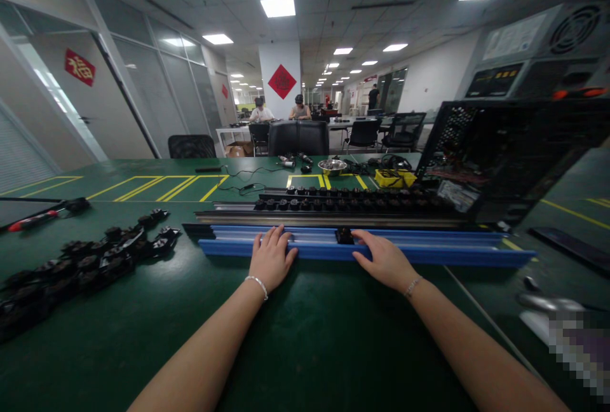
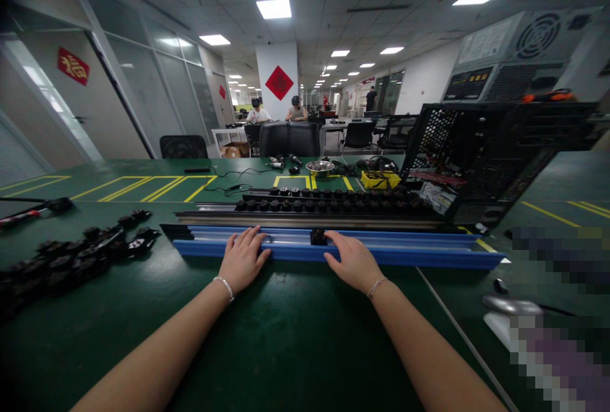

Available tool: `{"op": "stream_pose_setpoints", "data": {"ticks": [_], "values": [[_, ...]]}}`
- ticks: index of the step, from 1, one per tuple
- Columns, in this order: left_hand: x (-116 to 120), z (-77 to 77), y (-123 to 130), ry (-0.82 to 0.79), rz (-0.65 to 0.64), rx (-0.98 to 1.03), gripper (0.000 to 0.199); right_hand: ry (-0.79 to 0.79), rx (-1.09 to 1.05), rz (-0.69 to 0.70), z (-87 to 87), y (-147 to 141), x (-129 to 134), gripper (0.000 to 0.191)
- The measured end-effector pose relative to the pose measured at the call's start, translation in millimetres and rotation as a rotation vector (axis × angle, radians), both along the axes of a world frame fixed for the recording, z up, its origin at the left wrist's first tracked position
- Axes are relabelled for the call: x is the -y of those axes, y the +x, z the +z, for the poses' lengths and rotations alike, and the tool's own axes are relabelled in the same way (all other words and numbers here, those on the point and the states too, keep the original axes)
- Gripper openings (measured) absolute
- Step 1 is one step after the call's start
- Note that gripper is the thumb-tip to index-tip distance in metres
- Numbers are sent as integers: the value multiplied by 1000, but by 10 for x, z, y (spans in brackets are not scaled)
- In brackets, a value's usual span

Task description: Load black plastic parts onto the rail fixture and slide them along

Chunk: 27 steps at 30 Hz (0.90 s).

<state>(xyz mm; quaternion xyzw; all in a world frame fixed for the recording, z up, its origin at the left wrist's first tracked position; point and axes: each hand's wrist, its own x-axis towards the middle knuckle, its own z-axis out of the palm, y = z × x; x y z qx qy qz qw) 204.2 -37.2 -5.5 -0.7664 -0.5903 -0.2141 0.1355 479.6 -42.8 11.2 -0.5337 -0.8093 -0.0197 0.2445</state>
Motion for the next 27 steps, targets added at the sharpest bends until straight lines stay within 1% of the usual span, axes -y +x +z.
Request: {"op": "stream_pose_setpoints", "data": {"ticks": [8,12,15,19,27], "values": [[-8,-13,-11,5,-5,-9,40,-33,57,63,0,1,-15,42],[-7,-12,-11,6,-2,-11,40,32,92,17,-32,-21,-9,46],[-5,-7,-8,8,-4,-9,40,63,139,-7,-63,-33,-7,45],[-2,-3,-7,1,-5,-11,40,51,181,-22,-76,-36,-7,47],[-15,-13,-5,4,-6,-26,41,-23,220,-51,-25,-79,11,50]]}}
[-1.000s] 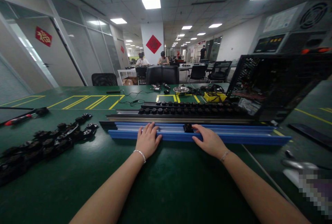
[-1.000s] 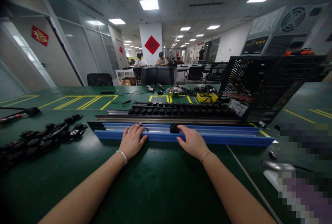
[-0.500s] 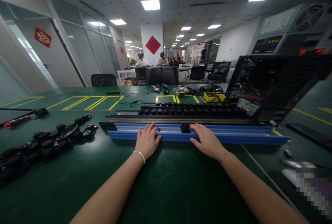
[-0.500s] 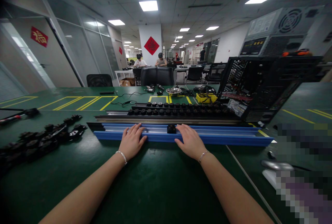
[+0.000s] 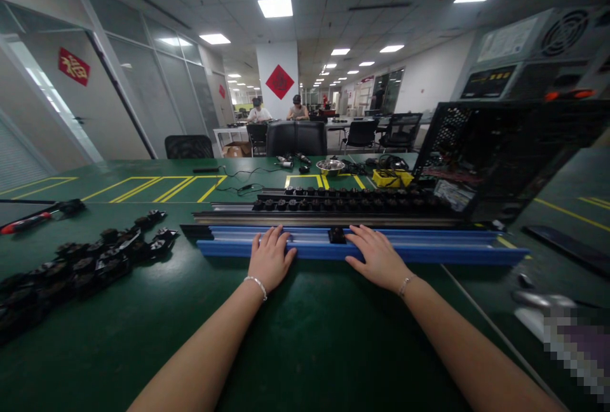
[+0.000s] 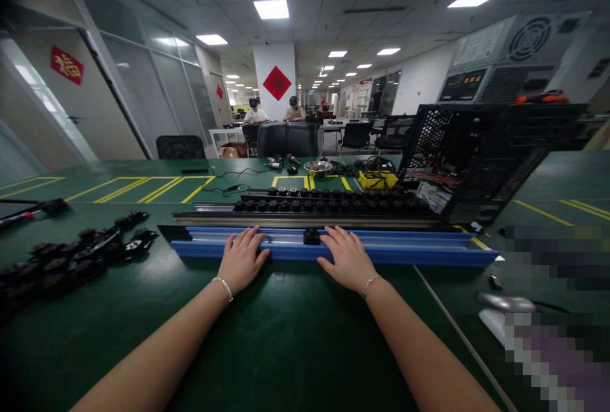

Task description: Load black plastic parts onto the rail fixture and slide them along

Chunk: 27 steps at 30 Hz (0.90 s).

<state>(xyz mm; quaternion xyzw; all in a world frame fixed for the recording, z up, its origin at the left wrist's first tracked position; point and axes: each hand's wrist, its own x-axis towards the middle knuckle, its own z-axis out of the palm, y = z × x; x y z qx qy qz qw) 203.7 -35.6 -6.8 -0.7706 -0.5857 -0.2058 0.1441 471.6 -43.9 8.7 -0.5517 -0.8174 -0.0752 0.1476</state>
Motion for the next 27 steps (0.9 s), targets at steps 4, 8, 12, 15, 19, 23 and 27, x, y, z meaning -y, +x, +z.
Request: {"op": "stream_pose_setpoints", "data": {"ticks": [4,8,12,15,19,23,27], "values": [[-2,-11,-2,4,-1,-2,41,-36,18,-18,4,-51,14,52],[0,-16,-5,3,-5,1,42,-58,40,-41,12,-81,27,53],[2,-7,-8,1,-1,12,42,-88,49,-51,34,-91,30,53],[4,2,-10,-5,-3,17,42,-113,51,-55,53,-104,27,53],[2,-1,-10,-1,-7,19,42,-134,53,-53,83,-144,27,54],[-6,-24,-9,12,-10,31,43,-162,68,-44,114,-191,16,56],[-11,-40,-9,26,-16,41,44,-202,96,-35,140,-215,-16,61]]}}
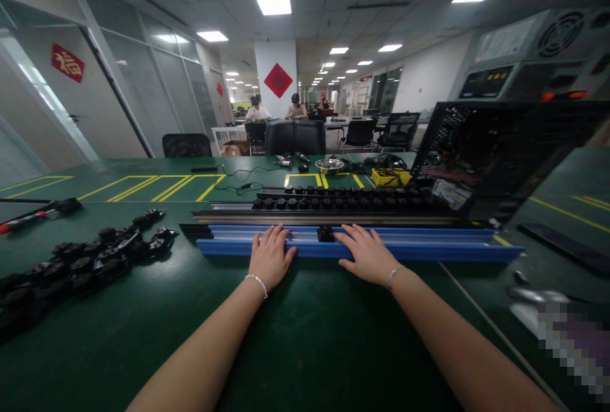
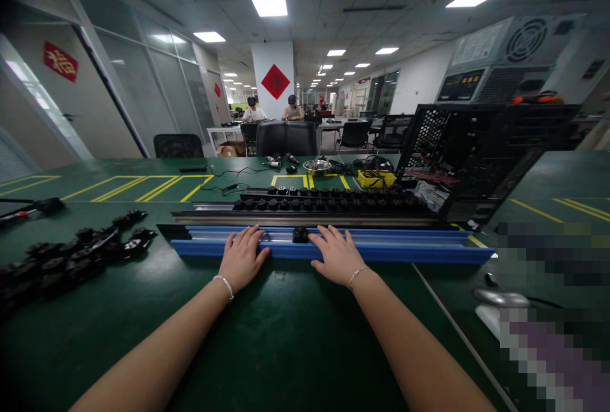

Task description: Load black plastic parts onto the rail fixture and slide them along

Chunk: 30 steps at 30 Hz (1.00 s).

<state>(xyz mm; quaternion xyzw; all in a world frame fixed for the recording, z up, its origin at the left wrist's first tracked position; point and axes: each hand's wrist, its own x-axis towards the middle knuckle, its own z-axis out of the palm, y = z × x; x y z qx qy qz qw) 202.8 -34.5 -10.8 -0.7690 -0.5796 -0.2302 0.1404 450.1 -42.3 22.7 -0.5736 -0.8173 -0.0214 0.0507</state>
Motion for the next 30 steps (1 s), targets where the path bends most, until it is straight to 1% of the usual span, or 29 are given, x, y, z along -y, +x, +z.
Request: {"op": "stream_pose_setpoints", "data": {"ticks": [6,10,16,20,25,28,30], "values": [[3,10,3,2,1,6,46,-20,4,-20,-1,-76,-18,64],[14,26,12,-8,5,2,47,31,-16,-30,-61,-148,-4,63],[46,66,37,-43,13,-2,50,152,-28,-20,-153,-190,18,52],[75,97,46,-65,17,-23,55,203,-50,-32,-184,-253,33,49],[133,121,73,-91,-25,-57,59,222,-55,-17,-211,-339,34,48],[161,120,124,-101,-71,-83,59,220,-53,-22,-215,-358,33,48],[165,118,167,-103,-77,-94,60,213,-53,-26,-211,-360,33,49]]}}
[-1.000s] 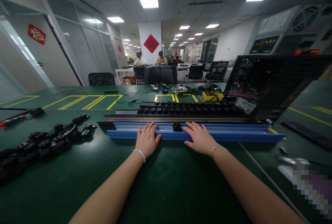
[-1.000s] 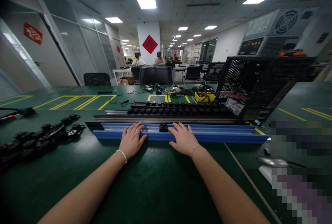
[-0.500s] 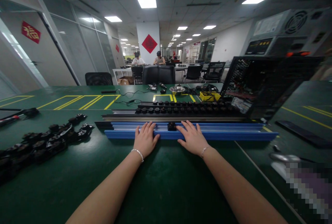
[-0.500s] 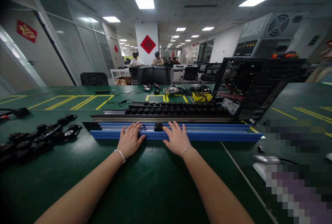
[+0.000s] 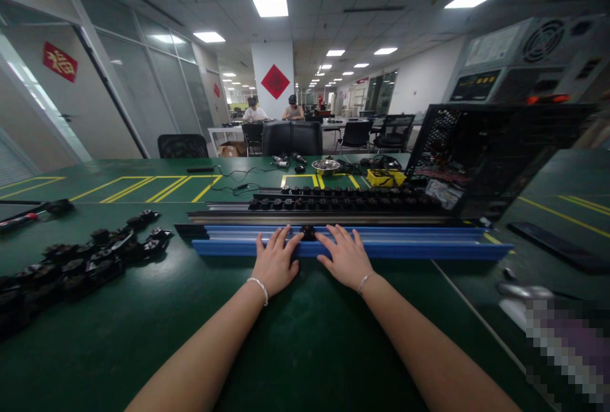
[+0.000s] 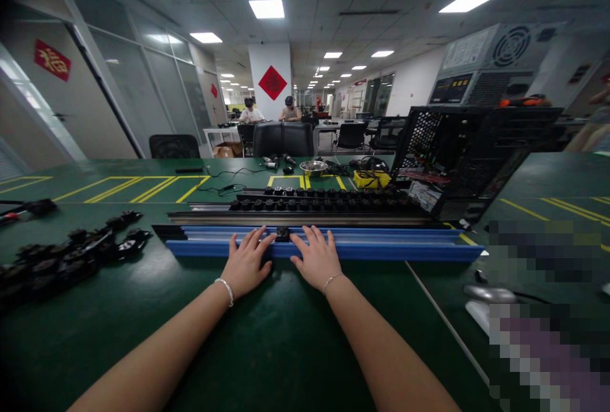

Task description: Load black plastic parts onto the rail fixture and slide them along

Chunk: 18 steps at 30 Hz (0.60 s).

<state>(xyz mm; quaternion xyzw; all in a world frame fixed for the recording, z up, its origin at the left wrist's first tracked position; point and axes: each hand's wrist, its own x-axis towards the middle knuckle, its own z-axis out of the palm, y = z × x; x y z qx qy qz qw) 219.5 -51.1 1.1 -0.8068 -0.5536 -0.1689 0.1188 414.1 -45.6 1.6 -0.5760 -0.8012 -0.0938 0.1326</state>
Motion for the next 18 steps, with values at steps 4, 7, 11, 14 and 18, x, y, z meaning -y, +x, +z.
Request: {"op": "stream_pose_setpoints", "data": {"ticks": [4,7,11,14,18], "values": [[-7,8,73,-12,36,-13,68,-10,0,-13,6,-3,-1,51],[-1,19,118,-43,31,-37,71,-6,2,-24,0,-9,-7,52],[13,22,188,-71,6,-54,72,7,-3,-28,-15,-11,-16,49],[11,23,256,-94,31,-46,71,7,4,-22,-31,-12,-13,50],[-4,29,376,-105,90,-43,71,28,11,-14,-60,-20,3,54]]}}
